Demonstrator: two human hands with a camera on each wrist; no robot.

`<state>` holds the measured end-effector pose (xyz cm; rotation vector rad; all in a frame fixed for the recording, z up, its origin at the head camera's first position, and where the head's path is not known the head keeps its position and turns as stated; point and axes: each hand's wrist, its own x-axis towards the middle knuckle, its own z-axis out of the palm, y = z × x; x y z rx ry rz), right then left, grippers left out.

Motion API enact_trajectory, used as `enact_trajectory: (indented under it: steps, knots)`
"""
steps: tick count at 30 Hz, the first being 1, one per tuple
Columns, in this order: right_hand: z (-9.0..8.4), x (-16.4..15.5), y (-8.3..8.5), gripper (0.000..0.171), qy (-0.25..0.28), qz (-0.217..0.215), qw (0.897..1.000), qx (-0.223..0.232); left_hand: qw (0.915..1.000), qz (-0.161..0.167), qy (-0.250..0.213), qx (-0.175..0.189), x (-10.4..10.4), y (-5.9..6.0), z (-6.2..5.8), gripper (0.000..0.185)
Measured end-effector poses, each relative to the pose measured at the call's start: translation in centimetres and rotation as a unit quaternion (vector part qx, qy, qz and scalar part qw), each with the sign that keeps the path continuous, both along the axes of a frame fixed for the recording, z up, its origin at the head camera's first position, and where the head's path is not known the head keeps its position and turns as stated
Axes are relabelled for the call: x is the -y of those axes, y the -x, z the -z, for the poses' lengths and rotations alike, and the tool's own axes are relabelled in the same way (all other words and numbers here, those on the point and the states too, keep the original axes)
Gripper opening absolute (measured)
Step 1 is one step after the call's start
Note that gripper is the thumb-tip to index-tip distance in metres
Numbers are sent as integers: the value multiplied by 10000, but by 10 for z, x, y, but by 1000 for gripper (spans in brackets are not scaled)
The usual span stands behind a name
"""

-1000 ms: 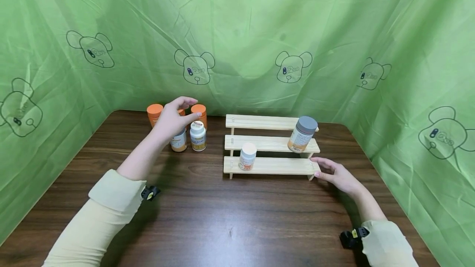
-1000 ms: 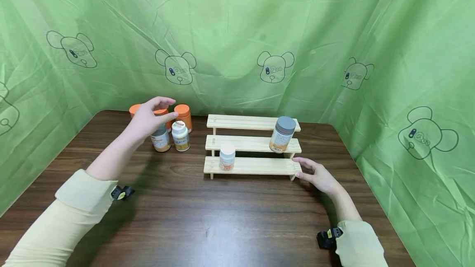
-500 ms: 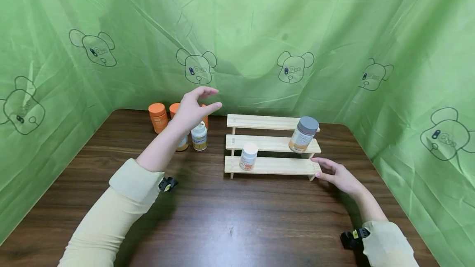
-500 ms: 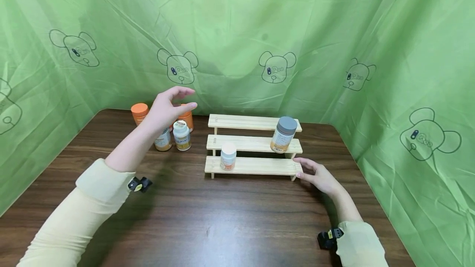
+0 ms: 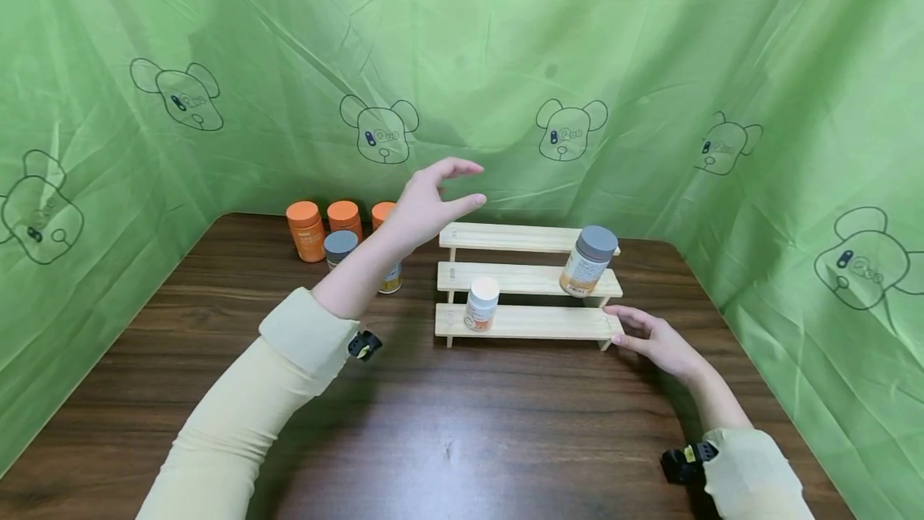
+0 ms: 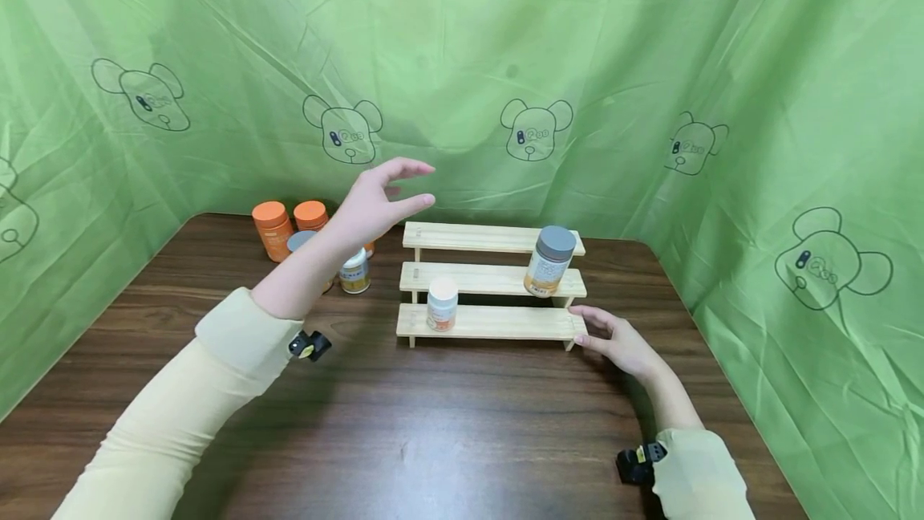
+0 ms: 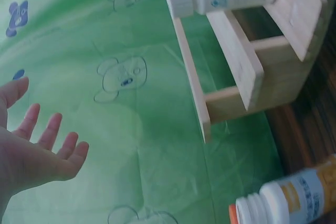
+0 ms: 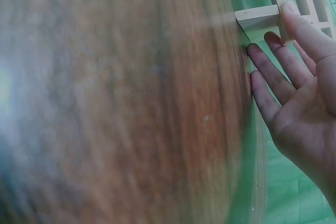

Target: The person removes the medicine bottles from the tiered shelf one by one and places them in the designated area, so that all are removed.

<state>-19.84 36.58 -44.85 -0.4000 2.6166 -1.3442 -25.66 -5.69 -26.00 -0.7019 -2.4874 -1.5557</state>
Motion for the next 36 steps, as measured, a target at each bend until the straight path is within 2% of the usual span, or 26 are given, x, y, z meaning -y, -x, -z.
enact_trajectory:
  steps: [9,16,23,28,36]
  knots:
    - [-1,0,0,50,-30,58,10000,60,9975,612,267,-232,-30,1,0,46]
    - [0,-1,1,50,-35,19,10000,88,9926,1160,199,-313,-50,8,2,48]
    - [0,-1,1,50,-36,26,10000,49,9835,1741,325,-378,-71,11,3,49]
    - [1,-2,2,50,-19,-22,10000,16,9768,2020,584,-398,-85,13,5,50]
    - [0,-1,1,50,-50,2,10000,32,9665,2429,807,-173,-106,16,12,51]
